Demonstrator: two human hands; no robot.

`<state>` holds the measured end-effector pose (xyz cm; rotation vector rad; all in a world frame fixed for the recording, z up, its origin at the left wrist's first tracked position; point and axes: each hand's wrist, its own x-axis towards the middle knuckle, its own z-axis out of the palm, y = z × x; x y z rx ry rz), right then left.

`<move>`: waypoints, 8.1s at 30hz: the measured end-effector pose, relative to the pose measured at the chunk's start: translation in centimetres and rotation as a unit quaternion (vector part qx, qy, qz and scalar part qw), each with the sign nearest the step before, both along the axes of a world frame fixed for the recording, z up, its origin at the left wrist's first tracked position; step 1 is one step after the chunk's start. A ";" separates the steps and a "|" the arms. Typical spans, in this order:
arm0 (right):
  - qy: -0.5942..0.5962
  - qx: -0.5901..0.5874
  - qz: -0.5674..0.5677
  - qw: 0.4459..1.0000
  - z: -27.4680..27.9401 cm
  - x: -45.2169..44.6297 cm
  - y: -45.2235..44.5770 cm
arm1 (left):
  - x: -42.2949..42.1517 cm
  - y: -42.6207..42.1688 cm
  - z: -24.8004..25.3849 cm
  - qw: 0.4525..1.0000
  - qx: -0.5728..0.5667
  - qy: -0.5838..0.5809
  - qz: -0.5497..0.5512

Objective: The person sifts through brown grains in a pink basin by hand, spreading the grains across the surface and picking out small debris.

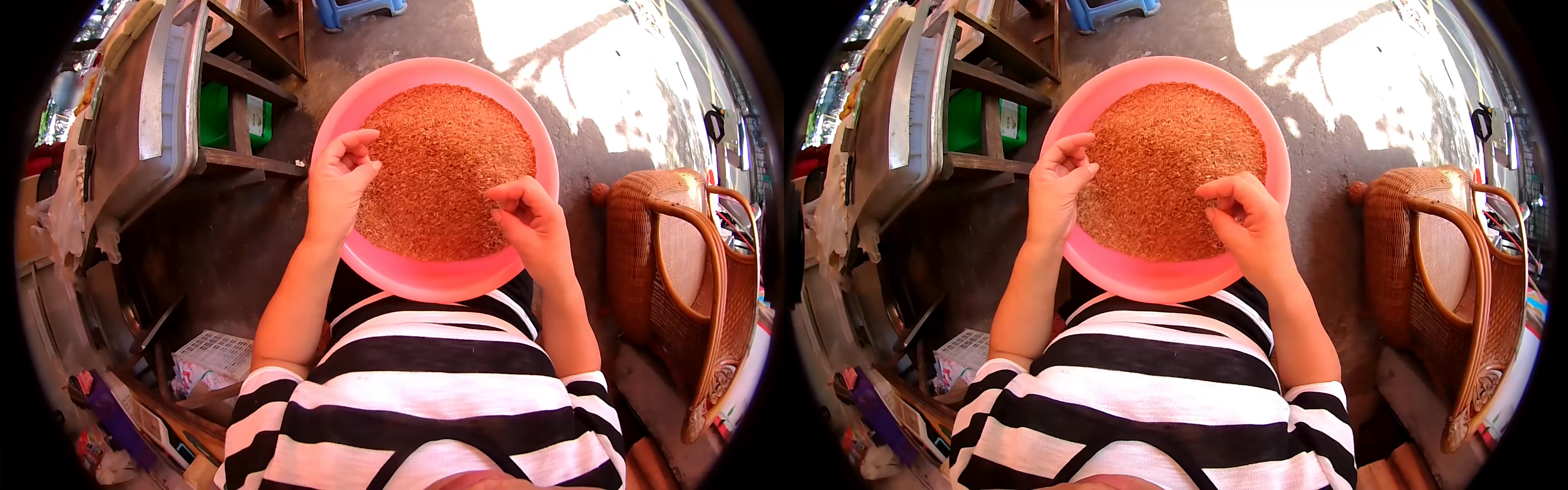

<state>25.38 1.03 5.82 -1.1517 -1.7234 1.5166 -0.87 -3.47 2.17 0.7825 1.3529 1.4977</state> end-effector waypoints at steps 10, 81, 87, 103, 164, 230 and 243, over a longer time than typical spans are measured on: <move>-0.098 0.216 0.227 0.945 -1.2 -5.2 -1.6 | 0.2 0.4 0.1 0.999 0.016 -0.030 -0.019; -0.162 0.151 -0.038 0.974 0.5 -0.6 3.7 | -0.8 0.5 -0.5 0.995 -0.042 -0.085 0.037; -0.104 0.221 0.158 0.957 -1.3 -3.3 0.2 | -0.7 0.7 -0.5 0.995 -0.043 -0.084 0.039; -0.188 0.223 0.370 0.882 -1.2 -3.9 -1.5 | -0.8 0.4 -0.3 0.994 -0.039 -0.096 0.045; -0.212 0.167 0.033 0.962 -1.7 -0.3 2.2 | -0.3 0.7 -1.1 0.996 -0.083 -0.018 -0.009; -0.180 0.218 0.208 0.936 -1.0 -4.8 0.4 | 0.2 1.0 -0.8 0.997 -0.052 -0.046 -0.032; -0.251 0.226 0.230 0.913 -5.3 -11.2 12.9 | 0.0 1.3 -1.0 0.998 -0.059 -0.023 -0.027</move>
